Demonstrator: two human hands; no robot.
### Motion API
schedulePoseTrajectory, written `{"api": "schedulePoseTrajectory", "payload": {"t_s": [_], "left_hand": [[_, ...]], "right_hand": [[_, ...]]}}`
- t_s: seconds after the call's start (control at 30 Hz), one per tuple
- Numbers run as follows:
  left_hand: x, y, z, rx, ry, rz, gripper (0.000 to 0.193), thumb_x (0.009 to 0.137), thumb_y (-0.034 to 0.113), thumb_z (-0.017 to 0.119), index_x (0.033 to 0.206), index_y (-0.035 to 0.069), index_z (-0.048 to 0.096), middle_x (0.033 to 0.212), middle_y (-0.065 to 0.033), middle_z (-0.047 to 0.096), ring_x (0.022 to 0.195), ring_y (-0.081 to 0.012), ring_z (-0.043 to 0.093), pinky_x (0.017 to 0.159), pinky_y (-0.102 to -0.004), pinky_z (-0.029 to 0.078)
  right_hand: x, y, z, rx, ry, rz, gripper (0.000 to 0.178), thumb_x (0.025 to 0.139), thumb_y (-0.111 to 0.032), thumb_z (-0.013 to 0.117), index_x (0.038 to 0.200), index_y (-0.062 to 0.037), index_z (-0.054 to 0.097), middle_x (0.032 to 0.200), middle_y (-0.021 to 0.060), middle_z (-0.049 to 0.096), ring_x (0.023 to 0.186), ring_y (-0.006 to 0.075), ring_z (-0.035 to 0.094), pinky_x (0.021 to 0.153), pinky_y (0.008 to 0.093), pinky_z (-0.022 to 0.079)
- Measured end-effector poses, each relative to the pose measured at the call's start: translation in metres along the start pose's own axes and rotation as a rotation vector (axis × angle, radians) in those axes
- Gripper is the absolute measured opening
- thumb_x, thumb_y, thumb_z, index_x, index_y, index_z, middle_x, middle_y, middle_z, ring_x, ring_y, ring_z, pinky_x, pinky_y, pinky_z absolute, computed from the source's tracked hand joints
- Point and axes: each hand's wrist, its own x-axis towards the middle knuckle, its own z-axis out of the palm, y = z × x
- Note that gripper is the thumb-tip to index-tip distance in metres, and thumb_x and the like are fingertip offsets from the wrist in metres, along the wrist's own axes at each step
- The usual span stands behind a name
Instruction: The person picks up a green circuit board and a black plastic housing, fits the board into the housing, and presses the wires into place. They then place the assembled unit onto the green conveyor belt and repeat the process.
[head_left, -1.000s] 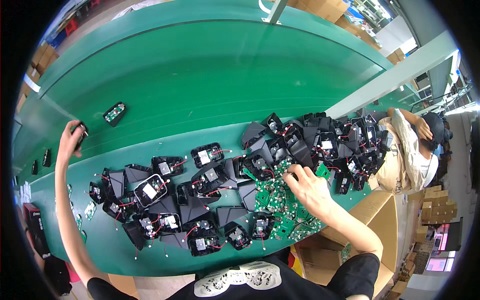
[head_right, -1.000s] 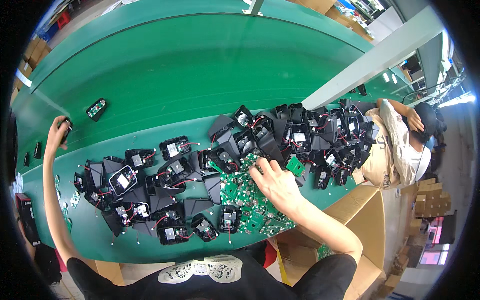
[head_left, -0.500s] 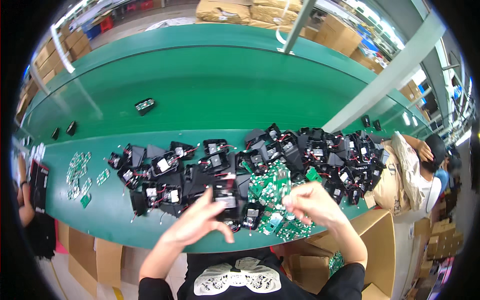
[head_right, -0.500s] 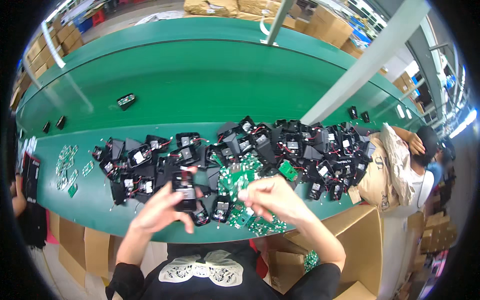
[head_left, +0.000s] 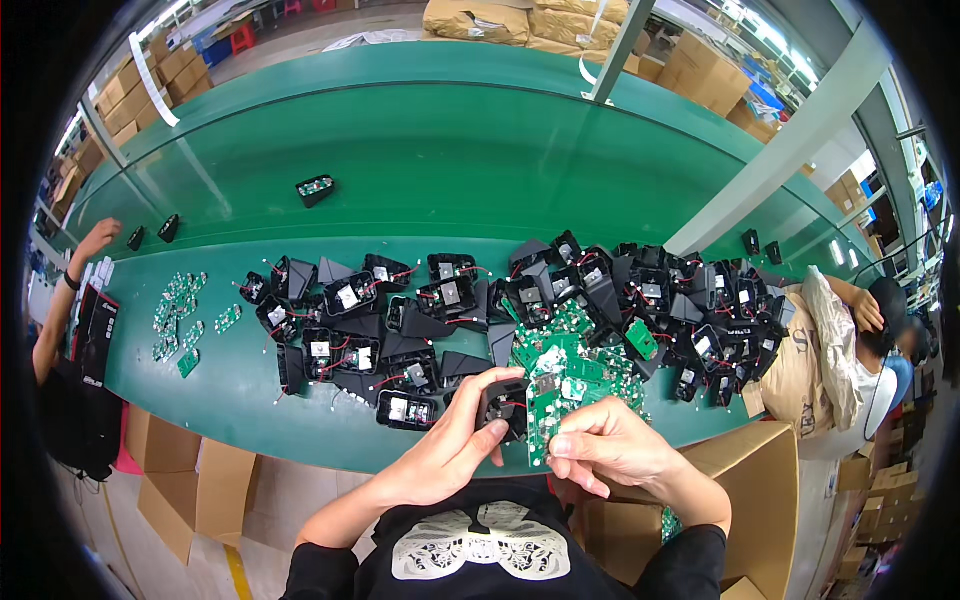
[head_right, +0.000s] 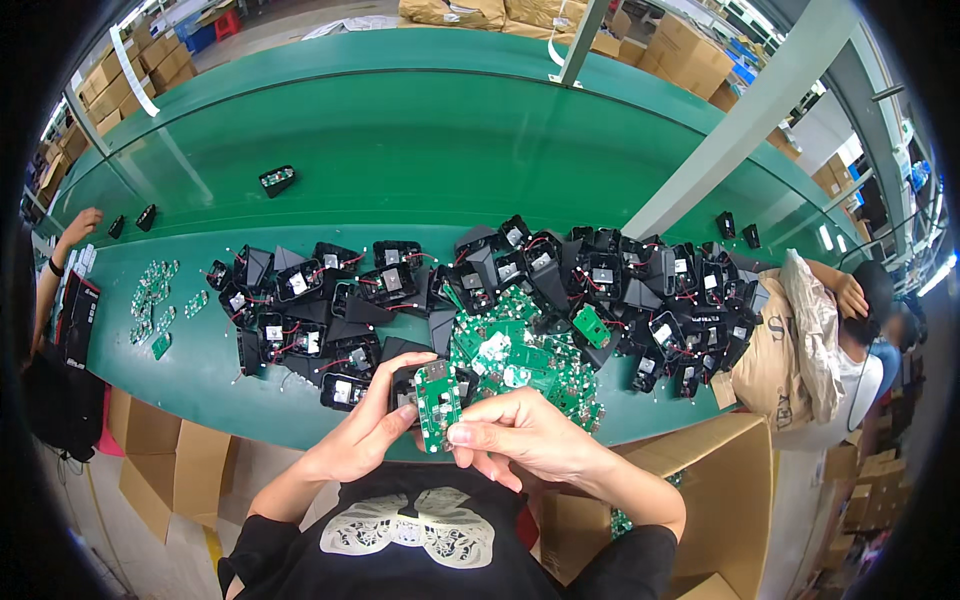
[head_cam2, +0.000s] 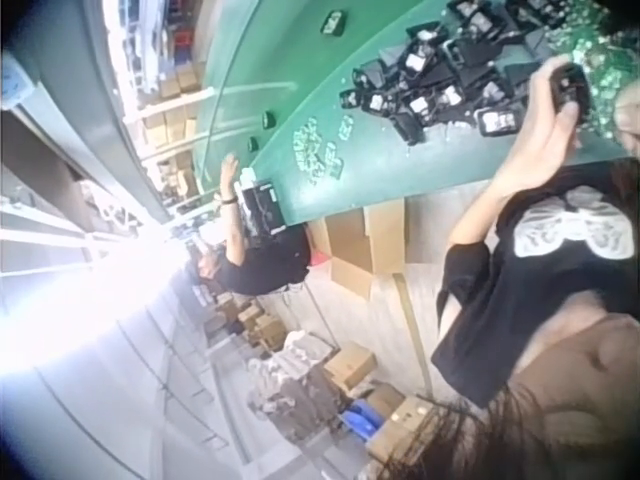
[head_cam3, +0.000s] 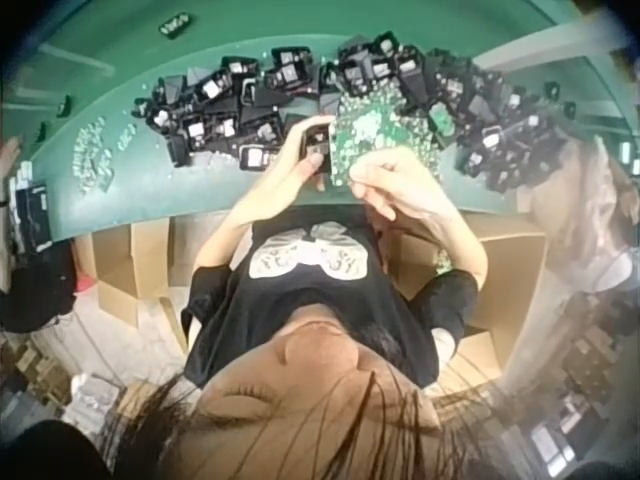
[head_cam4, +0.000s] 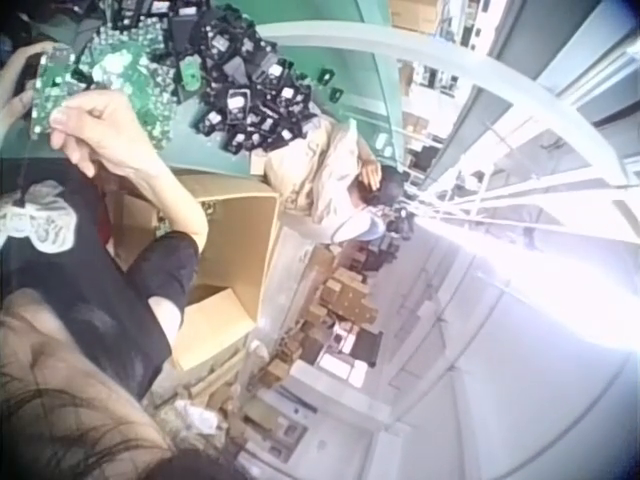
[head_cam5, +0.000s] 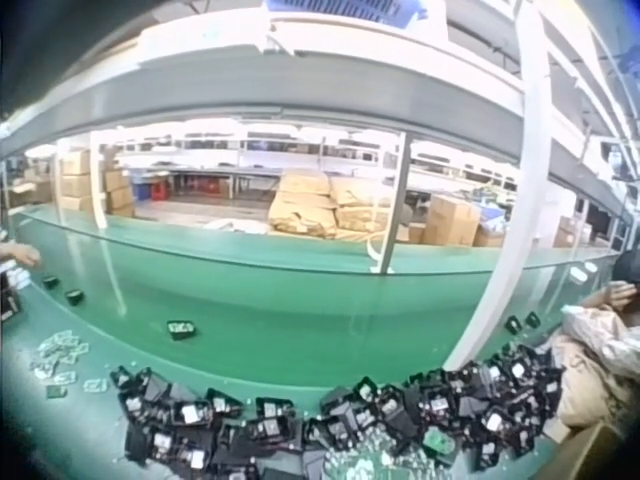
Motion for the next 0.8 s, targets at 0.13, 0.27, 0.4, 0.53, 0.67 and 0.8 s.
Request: {"api": "schedulePoseTrajectory", "payload": {"t_s": [0.13, 0.27, 0.4, 0.53, 0.67, 0.8], "left_hand": [[-0.001, -0.001, -0.001, 0.002, -0.020, -0.014, 0.044, 0.092, 0.011, 0.037, 0.133, 0.006, 0.023, 0.116, -0.0128, 0.033, 0.083, -0.0160, 0.047, 0.069, -0.0286, 0.045], [0.001, 0.008, 0.000, 0.002, -0.065, -0.022, 0.050, 0.090, 0.013, 0.038, 0.135, 0.006, 0.018, 0.120, -0.0128, 0.032, 0.084, -0.0167, 0.047, 0.070, -0.0290, 0.045], [0.000, 0.002, 0.000, -0.324, -0.081, -0.055, 0.062, 0.085, 0.013, 0.040, 0.138, 0.006, 0.008, 0.124, -0.0130, 0.031, 0.082, -0.0167, 0.047, 0.069, -0.0292, 0.043], [-0.001, -0.001, 0.006, -0.250, -0.042, -0.029, 0.058, 0.088, 0.015, 0.039, 0.136, 0.005, 0.010, 0.117, -0.0137, 0.036, 0.080, -0.0152, 0.046, 0.068, -0.0288, 0.043], [-0.002, -0.002, 0.010, -0.211, 0.040, -0.006, 0.053, 0.091, 0.020, 0.039, 0.135, 0.004, 0.012, 0.110, -0.0134, 0.040, 0.079, -0.0147, 0.046, 0.066, -0.0277, 0.044], [-0.004, -0.002, 0.014, -0.161, 0.095, 0.044, 0.051, 0.092, 0.021, 0.038, 0.133, 0.003, 0.015, 0.107, -0.0135, 0.041, 0.079, -0.0149, 0.047, 0.064, -0.0271, 0.044]], "right_hand": [[0.001, 0.003, -0.003, 0.000, -0.003, -0.003, 0.029, 0.089, -0.023, 0.054, 0.074, 0.0009, 0.060, 0.054, 0.0022, 0.054, 0.038, 0.0059, 0.047, 0.034, 0.0181, 0.035], [0.007, 0.007, 0.000, -0.011, 0.069, 0.028, 0.019, 0.086, -0.013, 0.057, 0.080, 0.0047, 0.063, 0.070, 0.0104, 0.063, 0.044, 0.0093, 0.053, 0.036, 0.0203, 0.040], [0.010, 0.006, 0.008, -0.107, 0.188, 0.033, 0.015, 0.083, -0.012, 0.062, 0.080, 0.0026, 0.065, 0.066, 0.0089, 0.063, 0.046, 0.0090, 0.056, 0.040, 0.0197, 0.044], [0.011, 0.012, 0.007, -0.095, 0.218, -0.010, 0.015, 0.083, -0.012, 0.062, 0.078, 0.0016, 0.065, 0.064, 0.0086, 0.063, 0.045, 0.0092, 0.056, 0.042, 0.0208, 0.045], [0.012, 0.010, 0.010, -0.101, 0.216, 0.009, 0.016, 0.083, -0.013, 0.063, 0.076, 0.0014, 0.065, 0.064, 0.0082, 0.063, 0.045, 0.0088, 0.056, 0.042, 0.0217, 0.045], [0.012, 0.004, 0.012, -0.161, 0.192, 0.069, 0.022, 0.084, -0.017, 0.062, 0.074, 0.0018, 0.065, 0.066, 0.0057, 0.062, 0.047, 0.0070, 0.055, 0.041, 0.0182, 0.041]]}}
